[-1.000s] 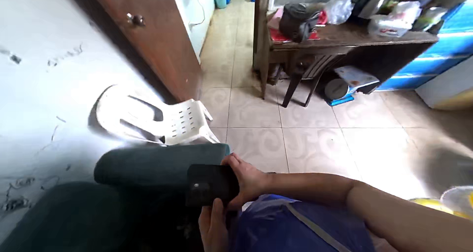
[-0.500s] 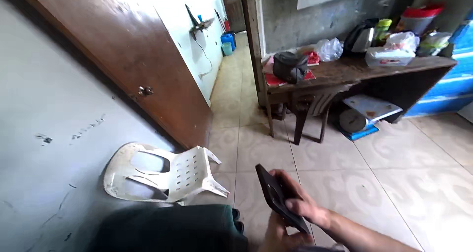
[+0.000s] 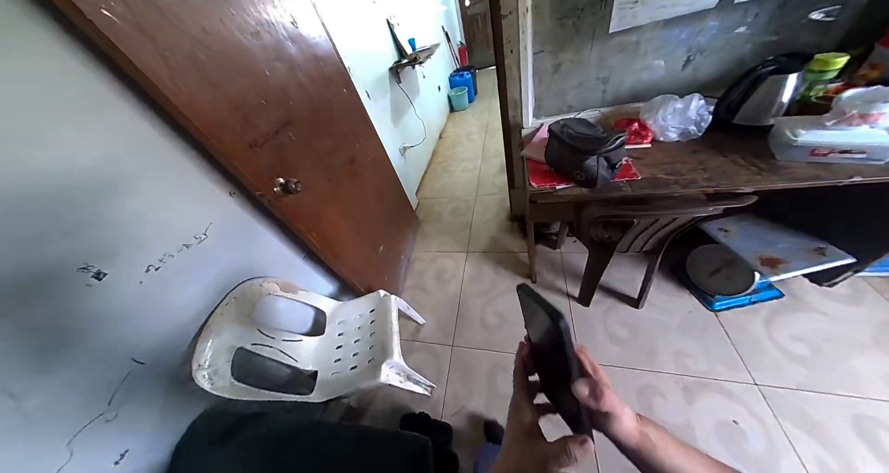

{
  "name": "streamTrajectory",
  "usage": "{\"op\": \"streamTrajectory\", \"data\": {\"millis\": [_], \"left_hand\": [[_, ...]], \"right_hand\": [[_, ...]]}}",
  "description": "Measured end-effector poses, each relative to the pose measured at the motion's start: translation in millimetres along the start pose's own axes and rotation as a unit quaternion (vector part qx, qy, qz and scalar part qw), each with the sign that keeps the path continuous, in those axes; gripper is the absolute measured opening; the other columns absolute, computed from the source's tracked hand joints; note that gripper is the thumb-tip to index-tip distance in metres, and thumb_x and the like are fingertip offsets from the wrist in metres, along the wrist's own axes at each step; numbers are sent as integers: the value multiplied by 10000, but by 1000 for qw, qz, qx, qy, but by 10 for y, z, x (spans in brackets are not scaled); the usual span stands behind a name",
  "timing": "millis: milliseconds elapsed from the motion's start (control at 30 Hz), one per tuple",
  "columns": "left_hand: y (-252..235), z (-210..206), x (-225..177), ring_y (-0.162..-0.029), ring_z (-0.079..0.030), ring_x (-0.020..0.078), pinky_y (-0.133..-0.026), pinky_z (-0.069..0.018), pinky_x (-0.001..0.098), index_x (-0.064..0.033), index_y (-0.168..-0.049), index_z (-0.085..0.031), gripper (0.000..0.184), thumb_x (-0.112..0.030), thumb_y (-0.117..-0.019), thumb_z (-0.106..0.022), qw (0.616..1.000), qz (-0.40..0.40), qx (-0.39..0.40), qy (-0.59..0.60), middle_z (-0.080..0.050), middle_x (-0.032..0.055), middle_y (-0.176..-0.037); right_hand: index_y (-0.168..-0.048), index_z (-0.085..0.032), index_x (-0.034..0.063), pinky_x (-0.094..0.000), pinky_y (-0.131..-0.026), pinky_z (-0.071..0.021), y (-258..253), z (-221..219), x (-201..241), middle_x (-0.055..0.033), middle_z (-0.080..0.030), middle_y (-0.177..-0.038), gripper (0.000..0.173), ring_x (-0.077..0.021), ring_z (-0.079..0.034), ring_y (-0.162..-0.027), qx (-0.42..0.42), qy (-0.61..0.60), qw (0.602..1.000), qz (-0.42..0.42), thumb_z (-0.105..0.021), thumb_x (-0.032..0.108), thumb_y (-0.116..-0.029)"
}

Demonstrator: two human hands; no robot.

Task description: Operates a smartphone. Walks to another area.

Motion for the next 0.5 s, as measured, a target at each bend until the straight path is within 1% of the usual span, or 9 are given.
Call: {"op": "streamTrajectory", "data": {"millis": [33,67,133,233,300,333,367,433,500], "left_hand": [[-131,99,11,-1211,-596,103,-889,-573,273,141,-1545,-63,1247,-399,-748,-857,1000,-20,-9,6,-428,217,-1486],[-265,198,8,-1240,-582,84,-922,-571,273,115,-1552,-67,1231,-424,-769,-849,999,-39,-10,2,-420,186,-1504],[-526,368,-23,-1276,-552,71,-951,-563,280,117,-1553,-31,1203,-395,-802,-819,997,-69,9,-22,-364,191,-1543],[-932,544,-47,-1106,-649,53,-855,-590,250,189,-1504,11,1109,-254,-845,-762,995,-85,39,-28,-488,182,-1409],[-1184,641,-50,-1015,-678,30,-870,-584,236,223,-1480,-16,952,-106,-877,-675,994,-67,79,-18,-583,136,-1285],[-1301,701,-39,-987,-675,12,-882,-573,224,252,-1454,-83,847,-71,-894,-630,993,-57,96,-22,-615,112,-1211],[-1415,775,-10,-970,-667,1,-885,-564,215,269,-1404,-217,708,-62,-911,-602,993,-48,105,-30,-643,95,-1154],[-1634,918,93,-955,-659,-6,-880,-552,206,211,-1205,-509,382,-57,-940,-572,994,-26,103,-41,-681,71,-1061],[-1840,998,176,-944,-658,-10,-873,-552,201,147,-1103,-599,260,-64,-959,-552,994,-6,106,-31,-689,44,-1016]], "right_hand": [[-1331,-626,253,-267,-823,-603,-153,32,-88,85,-737,-1143,597,-37,-699,-1000,29,-85,996,-25,-663,632,-871],[-1323,-665,255,-296,-854,-601,-328,50,-160,61,-748,-1139,588,-65,-707,-1016,71,-161,983,-50,-635,644,-882],[-1356,-637,158,-393,-900,-580,-697,121,-315,-55,-715,-1180,762,-185,-692,-1057,125,-289,943,-110,-669,688,-809],[-1350,-613,84,-428,-941,-562,-1225,280,-399,-111,-691,-1185,840,-251,-682,-1075,140,-361,915,-116,-697,681,-765],[-1341,-619,70,-427,-964,-548,-1518,394,-408,-124,-691,-1183,824,-264,-678,-1081,137,-366,915,-101,-701,651,-762],[-1344,-619,75,-425,-974,-544,-1655,444,-411,-128,-692,-1186,818,-267,-677,-1092,135,-365,917,-90,-701,643,-762],[-1351,-613,82,-424,-984,-537,-1787,491,-417,-129,-686,-1198,807,-270,-671,-1105,136,-362,919,-76,-698,634,-769],[-1355,-614,93,-428,-999,-532,-2028,579,-448,-132,-683,-1213,778,-275,-668,-1120,124,-365,921,-57,-707,605,-777],[-1359,-613,112,-437,-1006,-527,-2231,674,-498,-134,-680,-1227,753,-281,-665,-1128,111,-369,921,-53,-706,591,-786]]}}
Point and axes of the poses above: each hand's wrist, its own y-axis away from the middle knuckle, its own z-axis out of the back of the hand, x = y × z, the point moved 8 cm from there along -y, towards the middle knuckle
